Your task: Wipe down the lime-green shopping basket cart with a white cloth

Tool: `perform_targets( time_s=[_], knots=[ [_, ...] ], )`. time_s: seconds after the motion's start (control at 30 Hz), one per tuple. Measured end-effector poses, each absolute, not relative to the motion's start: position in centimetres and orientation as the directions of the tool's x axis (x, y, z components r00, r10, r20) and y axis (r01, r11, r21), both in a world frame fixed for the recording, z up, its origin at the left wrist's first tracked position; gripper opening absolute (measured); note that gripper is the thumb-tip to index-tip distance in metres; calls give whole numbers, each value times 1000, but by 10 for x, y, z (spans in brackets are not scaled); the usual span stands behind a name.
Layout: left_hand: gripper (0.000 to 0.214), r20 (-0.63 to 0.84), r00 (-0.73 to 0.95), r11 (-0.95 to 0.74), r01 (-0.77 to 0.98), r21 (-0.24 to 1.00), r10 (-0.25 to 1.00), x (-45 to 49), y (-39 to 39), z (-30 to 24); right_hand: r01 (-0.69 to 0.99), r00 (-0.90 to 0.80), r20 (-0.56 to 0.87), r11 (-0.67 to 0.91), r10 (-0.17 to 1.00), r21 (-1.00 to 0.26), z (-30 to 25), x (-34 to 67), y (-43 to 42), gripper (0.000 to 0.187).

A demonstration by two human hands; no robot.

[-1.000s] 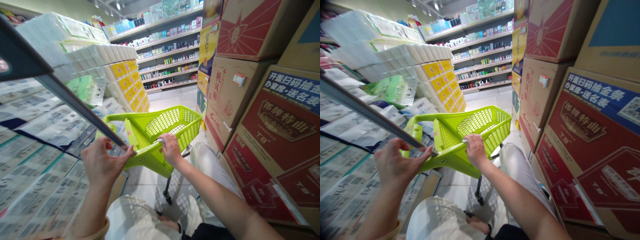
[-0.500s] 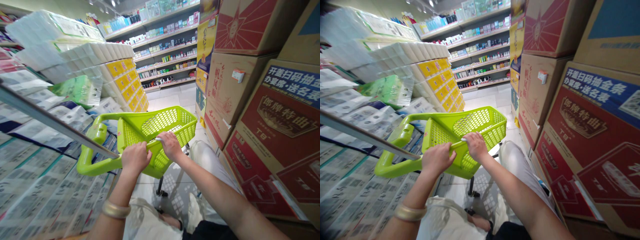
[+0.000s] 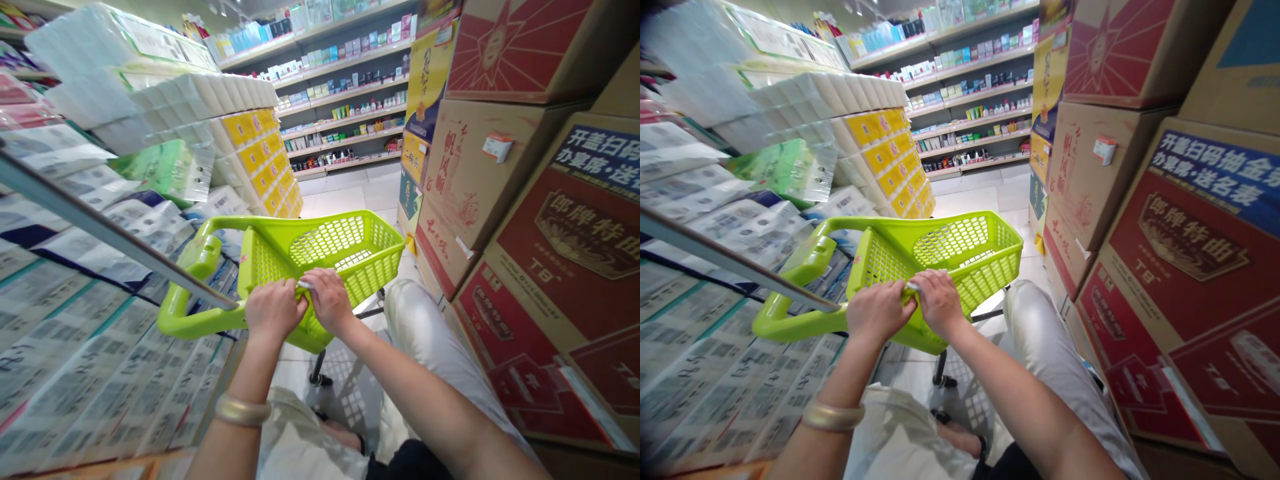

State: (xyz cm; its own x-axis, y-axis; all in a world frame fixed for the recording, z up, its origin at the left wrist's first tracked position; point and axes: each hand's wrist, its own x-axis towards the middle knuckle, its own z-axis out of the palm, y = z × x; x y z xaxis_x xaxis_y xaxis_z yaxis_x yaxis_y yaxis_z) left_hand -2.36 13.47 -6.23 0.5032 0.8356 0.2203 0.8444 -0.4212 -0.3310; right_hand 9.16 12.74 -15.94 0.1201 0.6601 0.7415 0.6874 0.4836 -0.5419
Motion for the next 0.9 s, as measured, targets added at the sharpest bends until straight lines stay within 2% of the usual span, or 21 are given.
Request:
perform_targets(
  time_s=[0.07, 0.17, 0.27, 0.4, 0.57, 0.73, 0.9],
  knots=[
    [30, 217, 489, -407, 851, -332, 845, -25, 134, -61, 720, 101, 744, 468, 660, -513, -166, 113, 127, 26],
    [31, 209, 465, -385, 862, -330, 860, -26, 133, -60, 766, 189, 737, 373, 649, -524, -180, 153, 126, 27],
    [31, 213, 457, -378, 867, -326, 864, -26, 133, -60, 767, 309, 722, 288, 619, -574, -189, 172, 124, 28],
    [31, 222, 469, -386, 861, -332, 855, -24, 132, -62, 703, 446, 684, 248, 577, -667, -182, 140, 123, 28],
    [29, 244, 492, -400, 850, -342, 836, -28, 133, -65, 665, 286, 688, 379, 667, -644, -164, 87, 120, 28],
    [30, 230, 485, -396, 851, -345, 843, -34, 135, -63, 753, 122, 716, 406, 688, -518, -169, 115, 118, 27],
    [30, 225, 477, -390, 856, -340, 849, -35, 136, -62, 830, 271, 718, 222, 641, -512, -191, 178, 113, 26]
  ],
)
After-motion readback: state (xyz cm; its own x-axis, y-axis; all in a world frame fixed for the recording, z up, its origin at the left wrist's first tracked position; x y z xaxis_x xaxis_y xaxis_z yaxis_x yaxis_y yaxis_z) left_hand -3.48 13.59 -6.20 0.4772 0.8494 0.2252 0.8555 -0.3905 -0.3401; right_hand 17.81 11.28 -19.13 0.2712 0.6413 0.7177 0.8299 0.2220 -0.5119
